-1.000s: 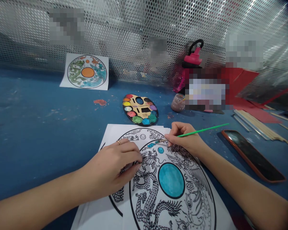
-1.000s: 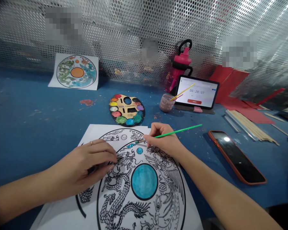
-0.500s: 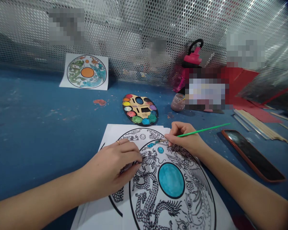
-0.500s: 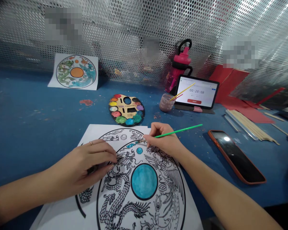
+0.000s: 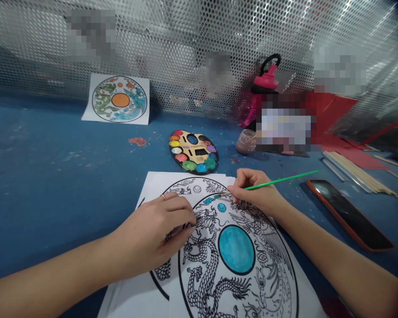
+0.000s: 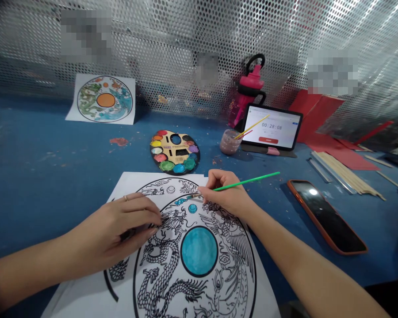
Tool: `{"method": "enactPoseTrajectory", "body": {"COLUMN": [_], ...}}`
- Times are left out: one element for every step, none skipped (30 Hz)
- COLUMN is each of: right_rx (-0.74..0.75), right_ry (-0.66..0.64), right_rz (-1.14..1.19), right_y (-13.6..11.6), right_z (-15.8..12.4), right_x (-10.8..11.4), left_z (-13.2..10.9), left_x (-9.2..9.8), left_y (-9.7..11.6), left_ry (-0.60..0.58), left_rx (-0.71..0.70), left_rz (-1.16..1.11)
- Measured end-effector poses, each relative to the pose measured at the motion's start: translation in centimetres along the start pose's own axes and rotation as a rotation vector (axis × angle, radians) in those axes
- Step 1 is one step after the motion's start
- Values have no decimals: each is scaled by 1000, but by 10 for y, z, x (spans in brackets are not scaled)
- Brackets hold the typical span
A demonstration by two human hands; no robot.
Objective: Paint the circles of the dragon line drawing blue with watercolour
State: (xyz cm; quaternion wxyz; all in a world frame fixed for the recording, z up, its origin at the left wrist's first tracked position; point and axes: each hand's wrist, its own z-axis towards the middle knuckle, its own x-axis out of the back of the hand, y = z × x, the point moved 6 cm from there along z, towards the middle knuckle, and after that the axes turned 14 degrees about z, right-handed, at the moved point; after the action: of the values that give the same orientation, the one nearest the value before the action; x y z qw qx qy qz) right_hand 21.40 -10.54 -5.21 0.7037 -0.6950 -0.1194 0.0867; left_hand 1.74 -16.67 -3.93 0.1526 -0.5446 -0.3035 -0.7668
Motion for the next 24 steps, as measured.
{"method": "enactPoseTrajectory", "body": {"right_rx": [2, 4, 5, 4, 3, 3, 4, 4, 7, 10, 13, 15, 16, 18, 20, 23, 27, 30, 33, 34, 33, 31, 29, 27], "right_ry": [-1, -1, -2, -6, -8, -13, -17, -23, -26, -26, -25, -20, -16, -12, -8, -5, -1, 4, 9, 11, 11, 9, 7, 5], "right_rz": [3, 7, 12, 15, 16, 14, 9, 1, -8, -15, -21, -23, -20, -15, -9, -3, 1, 3, 3, 3, 1, -2, -5, -8], "right_y": [0, 0, 0, 0, 0, 0, 0, 0, 0, -1, -1, 0, 0, 0, 0, 0, 0, 0, 0, -1, -1, -1, -1, -1], "right_z": [0, 0, 0, 0, 0, 0, 0, 0, 0, 0, 0, 0, 0, 0, 0, 0, 1, 1, 1, 1, 1, 1, 1, 1], "right_x": [0, 0, 0, 0, -1, -2, -2, -3, -3, -3, -3, -2, -2, -1, -1, 0, 0, 0, 0, 0, 0, 0, -1, -1], "left_z": [0, 1, 1, 0, 0, 0, 0, -1, -1, -1, 0, 0, 1, 1, 2, 2, 2, 2, 2, 1, 1, 0, 0, -1], "left_x": [0, 0, 0, 0, 0, 0, 0, 0, 0, 1, 0, 0, 0, 0, 0, 0, 0, 0, 0, 1, 1, 1, 1, 2], "left_y": [0, 0, 0, 0, 0, 0, 0, 0, 0, 0, 0, 0, 0, 0, 0, 1, 1, 1, 1, 1, 1, 1, 1, 1], "left_ry": [-1, -1, -1, 1, 0, 1, 4, 5, 7, 9, 8, 6, 0, -1, -3, -5, -5, -2, 0, 4, 7, 10, 12, 13], "left_rx": [-1, -1, -3, -6, -8, -10, -12, -13, -13, -10, -9, -8, -7, -6, -6, -6, -8, -7, -8, -6, -6, -6, -7, -9], "left_rz": [-1, -1, -1, 0, 0, 1, 2, 3, 5, 7, 6, 5, 3, 2, 1, 1, 2, 4, 5, 7, 8, 11, 12, 12]}}
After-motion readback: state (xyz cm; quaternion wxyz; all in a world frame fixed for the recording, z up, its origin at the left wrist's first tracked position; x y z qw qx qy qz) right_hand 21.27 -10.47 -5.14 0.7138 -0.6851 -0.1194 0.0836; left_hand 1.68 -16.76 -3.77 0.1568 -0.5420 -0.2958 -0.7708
